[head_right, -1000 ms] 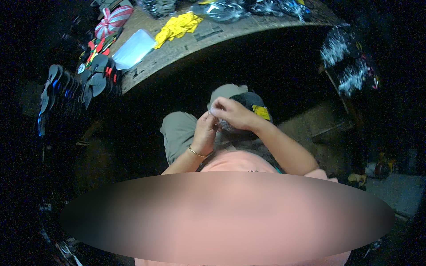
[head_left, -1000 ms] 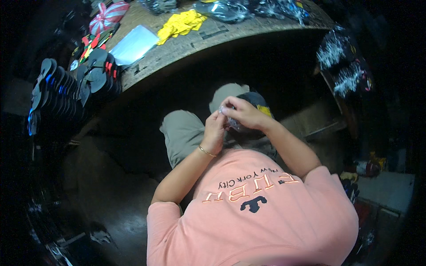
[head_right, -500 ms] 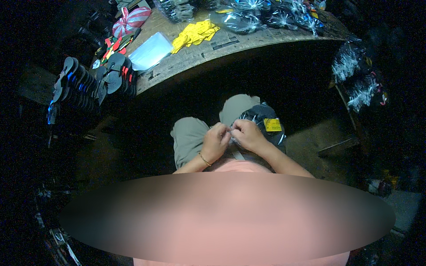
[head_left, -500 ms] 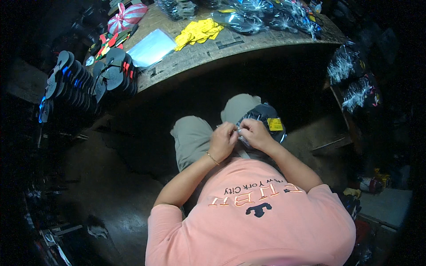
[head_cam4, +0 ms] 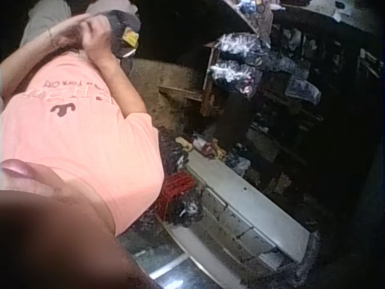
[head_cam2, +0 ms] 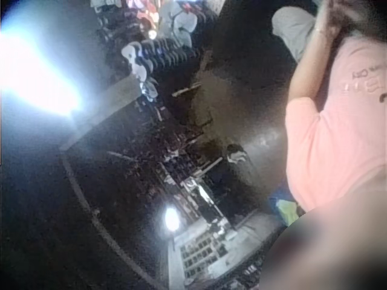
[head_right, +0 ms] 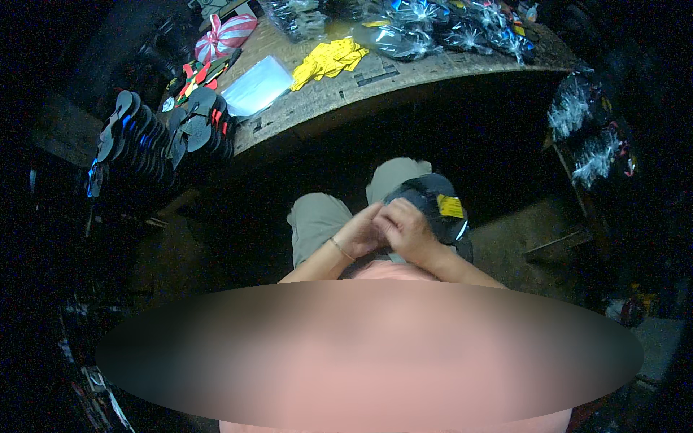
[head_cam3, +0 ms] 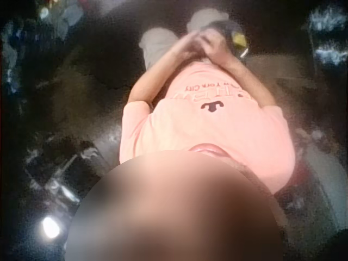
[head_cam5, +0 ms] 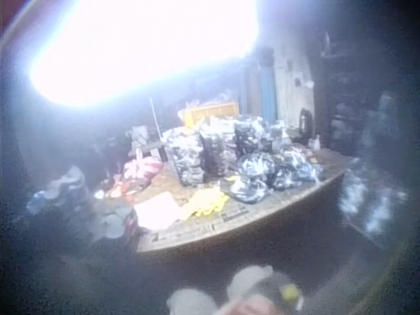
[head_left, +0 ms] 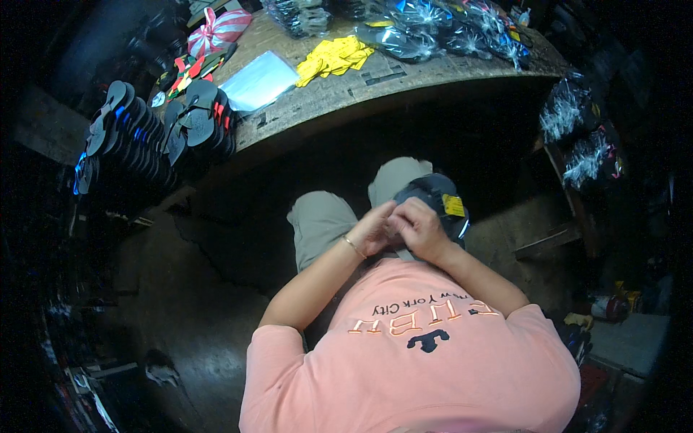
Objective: The person sits on the floor and repeatedly picks up pairs of flip-flops, places them into clear plastic bags, and seals the bags. The person handles multiple pairs of flip-flops in different colors and stacks the packaged items on the table.
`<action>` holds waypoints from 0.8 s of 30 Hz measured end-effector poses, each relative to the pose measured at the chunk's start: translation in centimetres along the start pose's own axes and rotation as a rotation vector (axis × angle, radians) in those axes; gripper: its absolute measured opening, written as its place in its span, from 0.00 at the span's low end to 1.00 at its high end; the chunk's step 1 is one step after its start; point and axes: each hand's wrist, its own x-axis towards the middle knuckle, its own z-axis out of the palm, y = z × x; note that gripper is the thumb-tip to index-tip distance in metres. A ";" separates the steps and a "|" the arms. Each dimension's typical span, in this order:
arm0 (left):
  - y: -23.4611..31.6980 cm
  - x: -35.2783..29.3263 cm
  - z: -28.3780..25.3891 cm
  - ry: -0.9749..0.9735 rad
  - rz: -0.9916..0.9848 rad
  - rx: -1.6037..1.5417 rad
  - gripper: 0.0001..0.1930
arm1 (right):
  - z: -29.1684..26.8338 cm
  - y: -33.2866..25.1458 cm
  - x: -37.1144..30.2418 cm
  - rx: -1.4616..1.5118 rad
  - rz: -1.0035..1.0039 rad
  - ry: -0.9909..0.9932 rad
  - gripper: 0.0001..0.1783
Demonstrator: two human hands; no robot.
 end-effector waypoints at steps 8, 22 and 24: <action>1.3 -0.5 3.3 0.065 0.176 -0.101 0.14 | -4.6 -0.5 -2.4 -0.556 -0.185 -0.081 0.31; 25.0 7.2 11.2 0.965 1.199 1.330 0.40 | -8.4 2.1 1.3 -0.535 -0.226 0.327 0.35; 29.2 5.6 5.9 1.348 0.991 1.642 0.43 | -5.6 3.2 -2.4 -0.504 -0.050 0.144 0.34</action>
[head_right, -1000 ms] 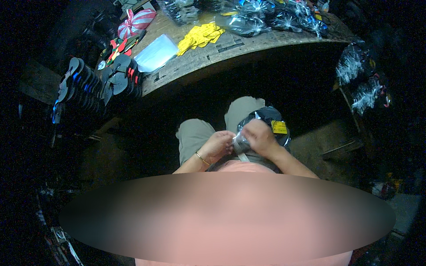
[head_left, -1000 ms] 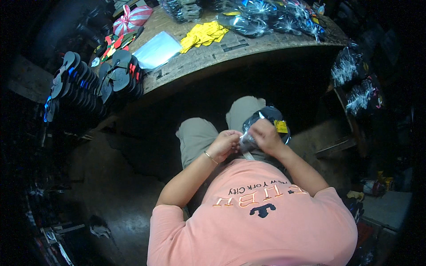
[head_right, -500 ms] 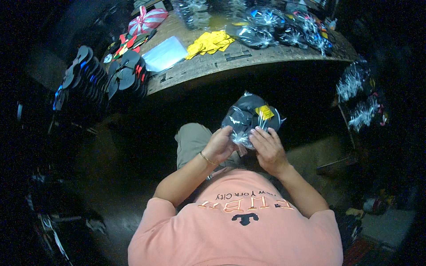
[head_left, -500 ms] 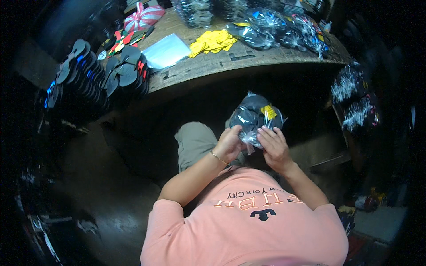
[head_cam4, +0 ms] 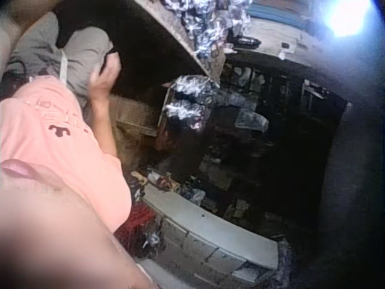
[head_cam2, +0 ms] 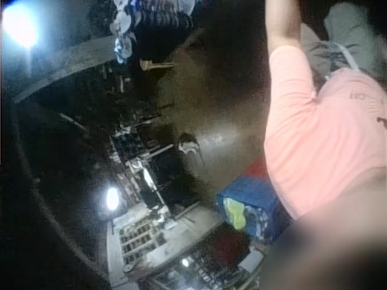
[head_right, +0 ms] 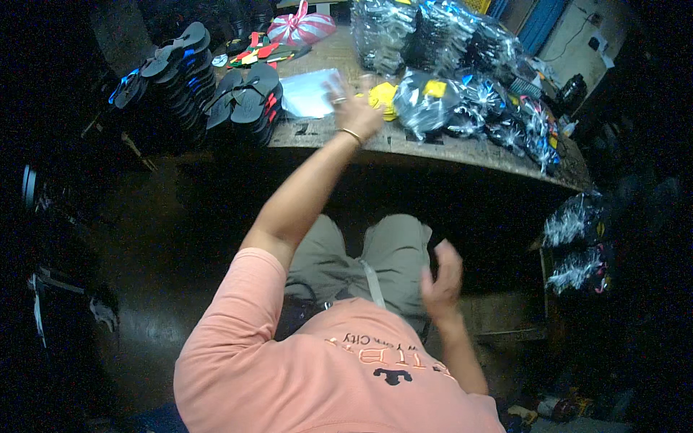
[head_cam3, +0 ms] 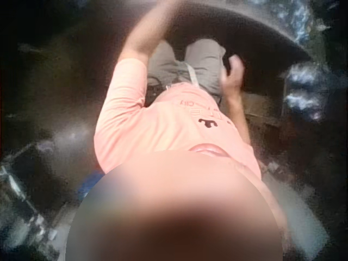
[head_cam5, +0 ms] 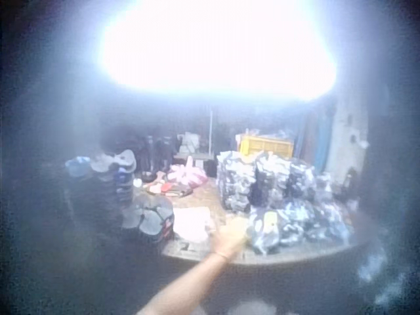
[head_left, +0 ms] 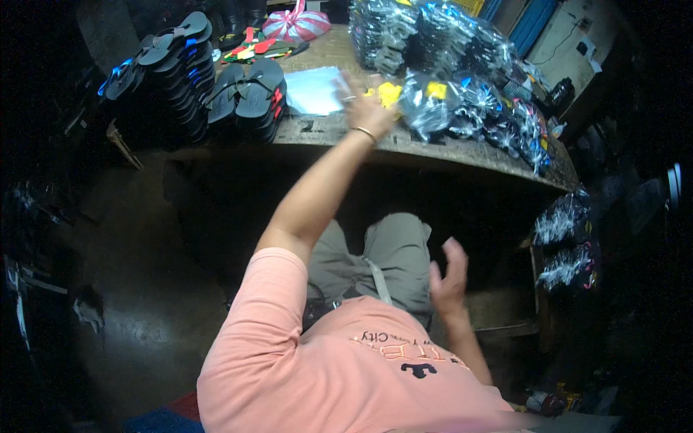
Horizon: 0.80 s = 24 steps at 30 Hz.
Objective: The person sits on the floor and repeatedly picks up pairs of flip-flops, places them into clear plastic bags, and seals the bags. The person handles multiple pairs of flip-flops in different colors and stacks the packaged items on the table.
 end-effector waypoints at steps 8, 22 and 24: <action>-12.6 8.0 5.7 -0.220 -0.369 -0.062 0.28 | 4.4 1.3 -6.6 0.083 0.083 -0.357 0.26; 4.8 -21.5 -0.5 -0.964 0.856 -0.911 0.08 | -0.9 1.4 2.5 1.229 0.374 -0.246 0.51; 3.6 -23.8 -0.8 -0.528 0.530 -1.218 0.13 | 0.0 0.1 1.8 1.071 0.568 -0.416 0.35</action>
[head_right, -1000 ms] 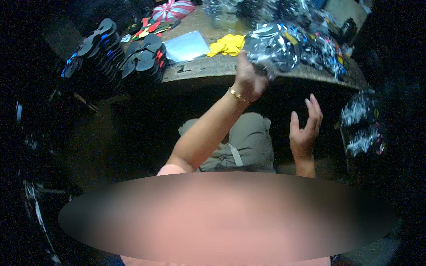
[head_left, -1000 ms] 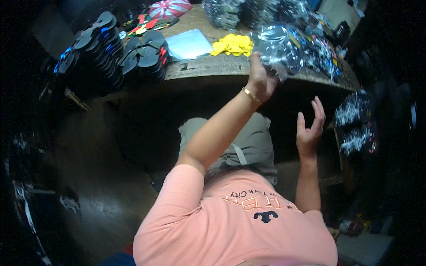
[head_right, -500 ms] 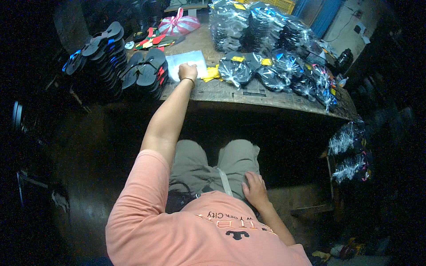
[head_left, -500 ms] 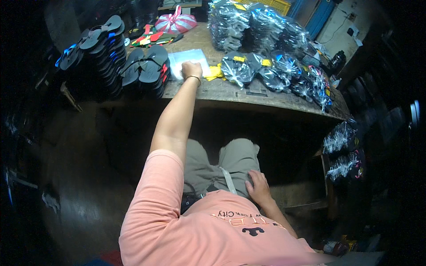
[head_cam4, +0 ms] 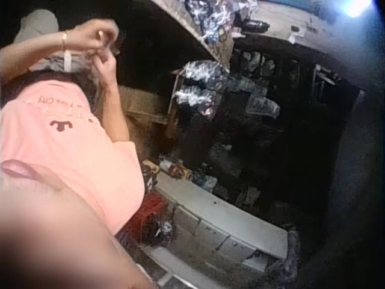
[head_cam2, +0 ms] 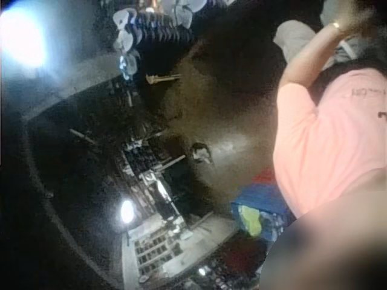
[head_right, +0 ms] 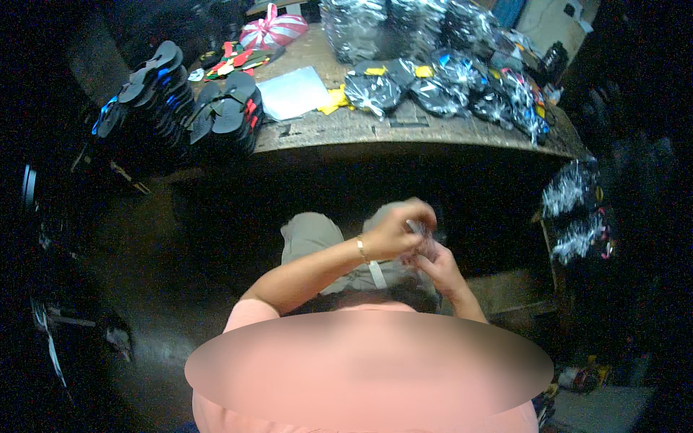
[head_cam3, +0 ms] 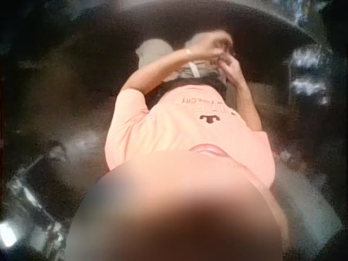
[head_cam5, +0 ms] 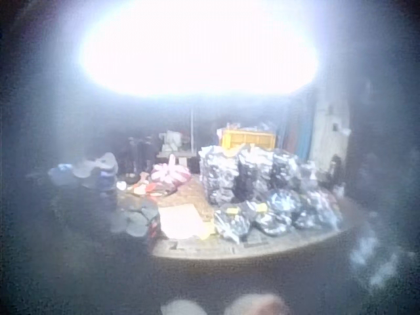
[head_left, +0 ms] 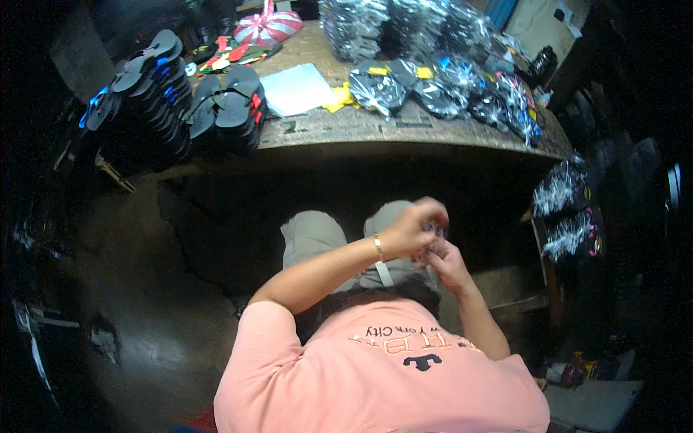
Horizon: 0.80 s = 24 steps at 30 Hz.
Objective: The person sits on the floor and repeatedly picks up pairs of flip-flops, places them into clear plastic bags, and seals the bags. The person handles multiple pairs of flip-flops in different colors and stacks the packaged items on the table.
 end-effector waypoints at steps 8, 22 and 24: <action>0.3 -5.0 -6.2 0.060 -0.786 -0.144 0.10 | 0.1 0.5 3.0 0.261 -0.123 0.287 0.11; 7.2 -7.1 -20.1 -0.059 -0.429 0.196 0.07 | 3.9 1.7 8.6 0.496 0.406 -0.188 0.42; 7.8 -7.7 -21.5 -0.095 -0.505 0.297 0.04 | 5.8 1.9 10.4 0.478 0.354 -0.205 0.30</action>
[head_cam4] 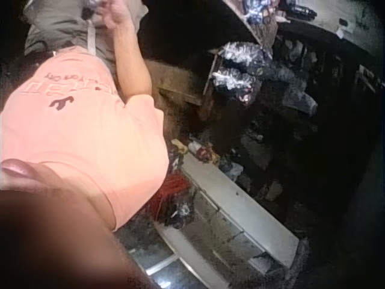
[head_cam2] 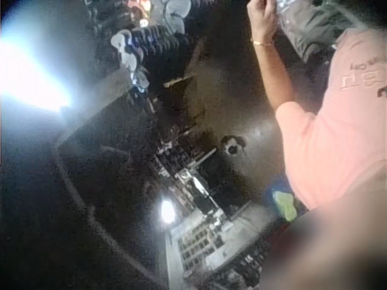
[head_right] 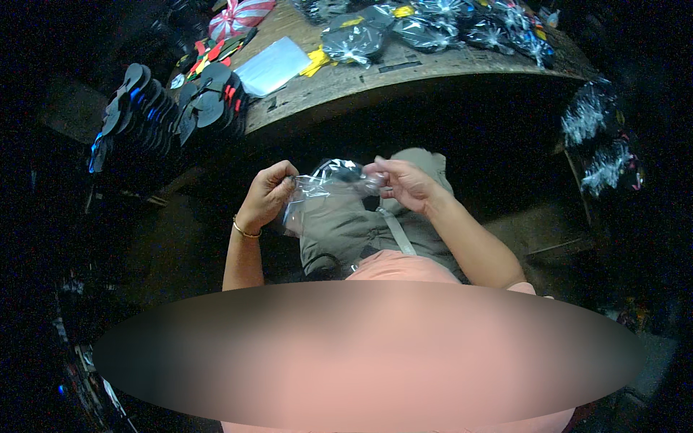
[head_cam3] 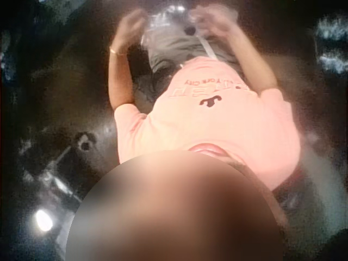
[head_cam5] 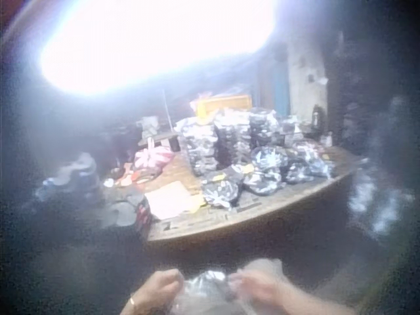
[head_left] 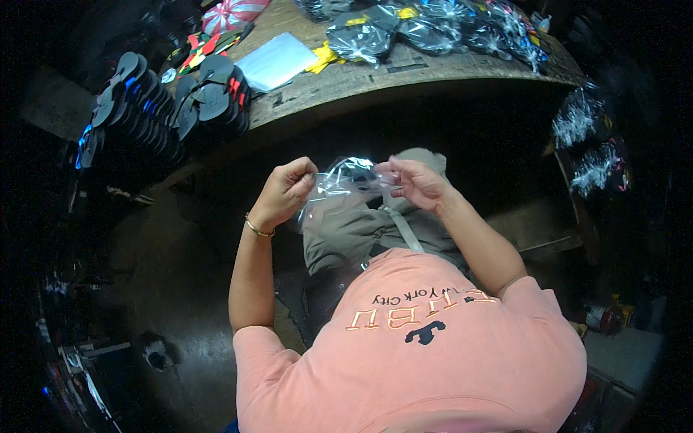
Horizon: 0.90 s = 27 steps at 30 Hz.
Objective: The person sits on the floor and repeatedly picks up pairs of flip-flops, places them into clear plastic bags, and seals the bags. The person handles multiple pairs of flip-flops in different colors and stacks the packaged items on the table.
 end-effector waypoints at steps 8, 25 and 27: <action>-2.0 -1.7 0.9 0.742 0.068 0.687 0.18 | 3.1 1.2 2.9 -0.014 -0.062 0.003 0.11; -6.2 -4.0 16.6 -0.210 -0.201 -0.135 0.51 | -0.6 9.3 4.5 0.048 0.251 0.105 0.18; -5.9 -3.5 17.6 -0.127 -0.163 -0.186 0.51 | -0.6 9.8 4.4 0.098 0.188 0.104 0.10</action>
